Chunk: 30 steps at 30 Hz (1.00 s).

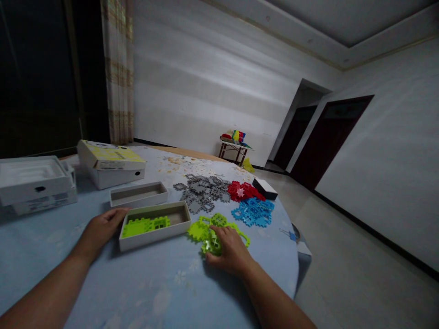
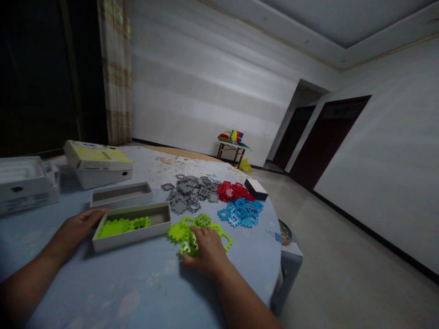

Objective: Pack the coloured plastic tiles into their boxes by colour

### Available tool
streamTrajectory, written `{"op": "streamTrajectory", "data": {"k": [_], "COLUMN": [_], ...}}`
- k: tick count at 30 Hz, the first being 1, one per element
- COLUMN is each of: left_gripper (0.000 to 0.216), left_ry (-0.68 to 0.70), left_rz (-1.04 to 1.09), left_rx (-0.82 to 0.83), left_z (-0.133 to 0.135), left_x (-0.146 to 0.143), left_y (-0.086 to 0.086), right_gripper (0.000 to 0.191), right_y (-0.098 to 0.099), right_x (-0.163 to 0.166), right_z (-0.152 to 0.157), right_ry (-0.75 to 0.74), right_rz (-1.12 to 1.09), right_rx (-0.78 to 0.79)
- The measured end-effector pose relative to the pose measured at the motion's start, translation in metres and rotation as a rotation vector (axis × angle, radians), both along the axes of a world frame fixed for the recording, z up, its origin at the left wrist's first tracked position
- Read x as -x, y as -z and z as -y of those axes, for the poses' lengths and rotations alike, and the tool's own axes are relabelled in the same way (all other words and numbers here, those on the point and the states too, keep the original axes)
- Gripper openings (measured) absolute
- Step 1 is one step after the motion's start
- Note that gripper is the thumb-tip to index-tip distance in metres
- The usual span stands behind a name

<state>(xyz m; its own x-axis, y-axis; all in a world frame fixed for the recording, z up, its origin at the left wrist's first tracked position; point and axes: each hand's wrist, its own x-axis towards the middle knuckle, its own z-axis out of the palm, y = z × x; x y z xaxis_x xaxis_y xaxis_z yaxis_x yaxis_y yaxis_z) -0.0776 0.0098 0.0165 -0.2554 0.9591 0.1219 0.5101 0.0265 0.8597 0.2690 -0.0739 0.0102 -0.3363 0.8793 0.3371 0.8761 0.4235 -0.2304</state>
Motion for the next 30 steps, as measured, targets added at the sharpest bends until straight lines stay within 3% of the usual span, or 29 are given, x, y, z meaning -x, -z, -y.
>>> {"op": "streamTrajectory", "data": {"k": [8,13,20,30], "left_gripper": [0.053,0.052,0.049,0.051], "left_ry": [0.005,0.005,0.005,0.003], "left_rz": [0.018,0.036,0.036,-0.010], "left_rx": [-0.026,-0.030,-0.024,0.017], "left_z": [-0.002,-0.006,-0.003,-0.010], "left_x": [0.002,0.006,0.004,0.010], "left_y": [0.001,0.006,0.003,0.010], "right_gripper": [0.065,0.066,0.068,0.069], "right_y": [-0.016,-0.028,-0.012,0.000], "right_x": [-0.029,-0.036,-0.031,-0.038], "right_z": [-0.029,-0.064,-0.084,-0.087], "right_ry": [0.162,0.233,0.201,0.166], "right_rz": [-0.122,-0.117,-0.058,-0.150], "right_rx": [-0.081,-0.009,0.232,0.260]}}
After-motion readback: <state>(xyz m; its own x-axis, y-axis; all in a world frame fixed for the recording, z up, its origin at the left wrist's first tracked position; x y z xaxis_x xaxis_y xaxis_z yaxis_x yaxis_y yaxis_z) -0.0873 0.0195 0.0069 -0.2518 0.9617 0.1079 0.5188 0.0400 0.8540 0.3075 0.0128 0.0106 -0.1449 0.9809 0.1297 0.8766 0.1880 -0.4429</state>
